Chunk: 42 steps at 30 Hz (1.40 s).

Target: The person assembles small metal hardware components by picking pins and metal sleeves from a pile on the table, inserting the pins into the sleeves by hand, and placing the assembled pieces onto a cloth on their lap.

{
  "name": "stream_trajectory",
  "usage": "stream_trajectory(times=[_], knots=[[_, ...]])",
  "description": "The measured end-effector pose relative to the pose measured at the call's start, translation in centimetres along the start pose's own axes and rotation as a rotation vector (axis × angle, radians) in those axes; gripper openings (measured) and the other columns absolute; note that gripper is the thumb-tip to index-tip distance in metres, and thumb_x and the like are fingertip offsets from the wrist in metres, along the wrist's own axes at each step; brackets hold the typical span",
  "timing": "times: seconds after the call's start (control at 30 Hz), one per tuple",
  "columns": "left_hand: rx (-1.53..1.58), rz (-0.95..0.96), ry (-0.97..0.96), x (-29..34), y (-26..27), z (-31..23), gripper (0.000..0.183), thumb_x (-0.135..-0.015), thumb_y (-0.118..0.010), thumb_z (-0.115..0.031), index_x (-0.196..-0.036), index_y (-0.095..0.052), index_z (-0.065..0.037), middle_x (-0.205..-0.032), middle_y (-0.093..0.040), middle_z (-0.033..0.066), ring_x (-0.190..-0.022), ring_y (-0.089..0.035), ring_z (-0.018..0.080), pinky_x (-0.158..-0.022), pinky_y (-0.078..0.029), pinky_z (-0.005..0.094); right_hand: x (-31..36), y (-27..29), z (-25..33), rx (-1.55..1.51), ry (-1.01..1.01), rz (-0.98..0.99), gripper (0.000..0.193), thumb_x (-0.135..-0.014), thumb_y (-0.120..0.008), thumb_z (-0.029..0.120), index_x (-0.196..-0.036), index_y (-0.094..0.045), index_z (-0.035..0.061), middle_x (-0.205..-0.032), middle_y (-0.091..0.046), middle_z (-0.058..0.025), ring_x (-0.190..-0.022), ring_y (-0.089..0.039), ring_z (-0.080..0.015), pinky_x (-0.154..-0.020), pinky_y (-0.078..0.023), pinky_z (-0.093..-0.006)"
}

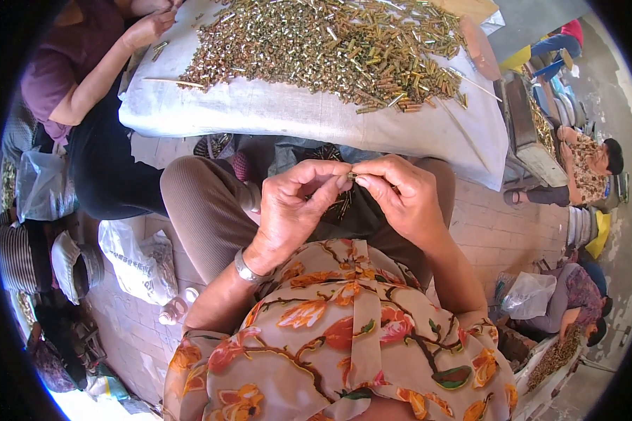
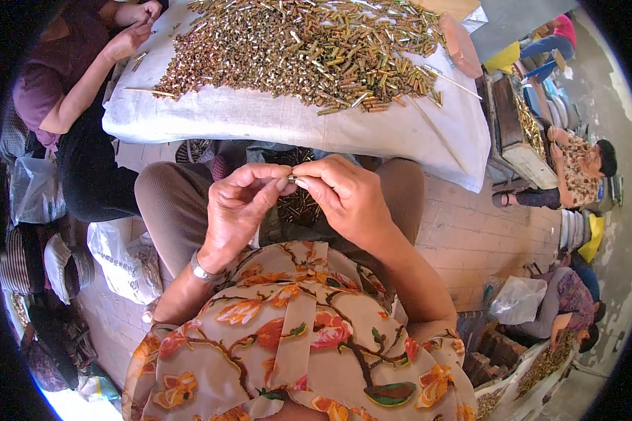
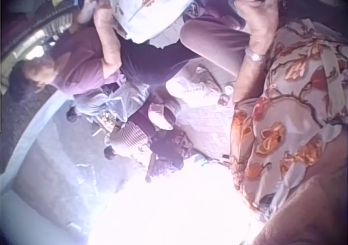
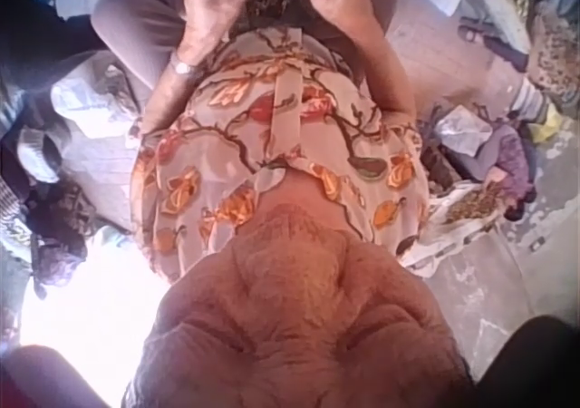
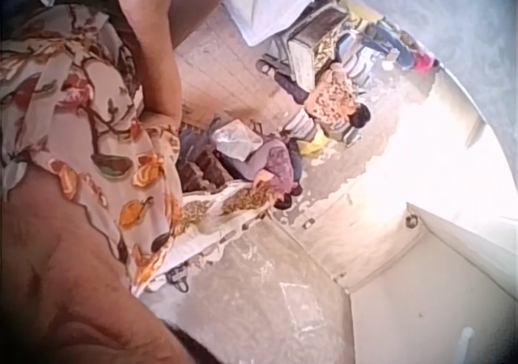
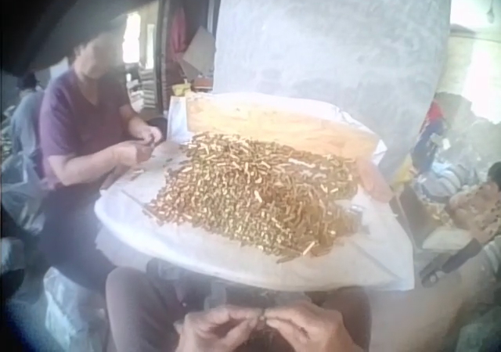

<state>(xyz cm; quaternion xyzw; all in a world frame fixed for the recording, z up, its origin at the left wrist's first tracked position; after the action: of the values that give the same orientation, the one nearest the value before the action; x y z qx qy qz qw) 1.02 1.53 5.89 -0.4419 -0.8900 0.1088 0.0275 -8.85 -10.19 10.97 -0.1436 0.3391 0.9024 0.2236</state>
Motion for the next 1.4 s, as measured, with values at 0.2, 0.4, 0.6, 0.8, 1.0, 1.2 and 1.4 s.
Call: stream_trajectory(times=[0.2, 0.4, 0.6, 0.8, 1.0, 1.2, 1.4], knots=[[0.326, 0.274, 0.263, -0.9, 0.7, 0.9, 0.021, -0.088, -0.063, -0.003, -0.109, -0.059, 0.000, -0.092, -0.067, 0.0087, -0.077, -0.066, 0.0139, -0.072, -0.056, 0.0269, 0.3, -0.6, -1.3, -0.540, -0.479, 0.295, 0.011, -0.090, -0.061, 0.008, -0.097, -0.066, 0.0016, -0.072, -0.062, -0.0011, -0.057, -0.051, -0.0052, -0.050, -0.040, -0.0201], [0.706, 0.500, 0.359, -0.9, -0.4, 2.4, 0.036, -0.084, -0.070, -0.011, -0.115, -0.051, -0.004, -0.085, -0.065, 0.0081, -0.072, -0.067, 0.0173, -0.074, -0.058, 0.0356, 0.3, -1.8, -1.5, -0.782, -0.588, 0.354, 0.014, -0.091, -0.062, 0.011, -0.097, -0.066, -0.0008, -0.068, -0.059, -0.0003, -0.053, -0.043, -0.0026, -0.046, -0.034, -0.0187], [0.838, 0.485, 0.399, -0.9, -0.7, 3.9, 0.035, -0.086, -0.067, -0.014, -0.116, -0.051, -0.007, -0.083, -0.064, 0.0055, -0.074, -0.066, 0.0178, -0.076, -0.058, 0.0372, -0.2, -2.2, -1.6, -0.780, -0.601, 0.352, 0.015, -0.091, -0.061, 0.012, -0.095, -0.065, -0.0025, -0.070, -0.060, -0.0022, -0.049, -0.043, -0.0023, -0.042, -0.032, -0.0176], [0.959, 0.334, 0.362, -0.7, -0.5, 4.9, 0.020, -0.090, -0.062, -0.014, -0.108, -0.058, -0.006, -0.085, -0.065, 0.0066, -0.079, -0.067, 0.0203, -0.078, -0.058, 0.0366, 0.5, -3.1, -2.4, -0.849, -0.694, 0.216, 0.017, -0.093, -0.059, 0.015, -0.097, -0.063, -0.0011, -0.070, -0.057, -0.0008, -0.049, -0.042, -0.0013, -0.041, -0.030, -0.0163], [0.679, 0.192, 0.261, -1.0, 0.4, 4.5, 0.018, -0.091, -0.061, -0.016, -0.104, -0.060, -0.003, -0.091, -0.067, 0.0086, -0.084, -0.068, 0.0205, -0.079, -0.057, 0.0332, 1.4, -3.7, -3.5, -1.040, -0.809, 0.106, 0.025, -0.095, -0.056, 0.020, -0.106, -0.060, -0.0015, -0.074, -0.057, -0.0013, -0.049, -0.040, -0.0019, -0.039, -0.025, -0.0173], [0.683, 0.118, 0.284, -0.8, 0.9, 5.0, 0.015, -0.092, -0.060, -0.015, -0.102, -0.059, -0.004, -0.090, -0.067, 0.0085, -0.081, -0.067, 0.0169, -0.076, -0.058, 0.0333, 1.3, -3.7, -3.5, -0.984, -0.718, 0.089, 0.025, -0.097, -0.052, 0.019, -0.111, -0.061, 0.0003, -0.079, -0.058, -0.0024, -0.049, -0.040, -0.0019, -0.039, -0.025, -0.0169], [0.686, 0.142, 0.165, -0.5, 0.0, 4.8, 0.015, -0.092, -0.061, -0.013, -0.101, -0.056, -0.004, -0.089, -0.066, 0.0083, -0.077, -0.066, 0.0159, -0.075, -0.057, 0.0318, 1.8, -4.6, -4.0, -0.964, -0.688, -0.022, 0.020, -0.095, -0.055, 0.017, -0.104, -0.062, 0.0004, -0.074, -0.056, -0.0002, -0.048, -0.038, -0.0024, -0.041, -0.024, -0.0182]])
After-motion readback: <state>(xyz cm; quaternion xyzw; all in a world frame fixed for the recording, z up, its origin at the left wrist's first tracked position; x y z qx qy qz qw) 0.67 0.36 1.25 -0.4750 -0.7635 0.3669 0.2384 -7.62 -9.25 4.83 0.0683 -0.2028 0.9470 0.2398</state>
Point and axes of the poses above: each hand's wrist, its own x-axis away from the middle knuckle, its own y-axis out of the back of the hand, z = x × y, the point moved 6 cm from there along -x, towards the middle knuckle
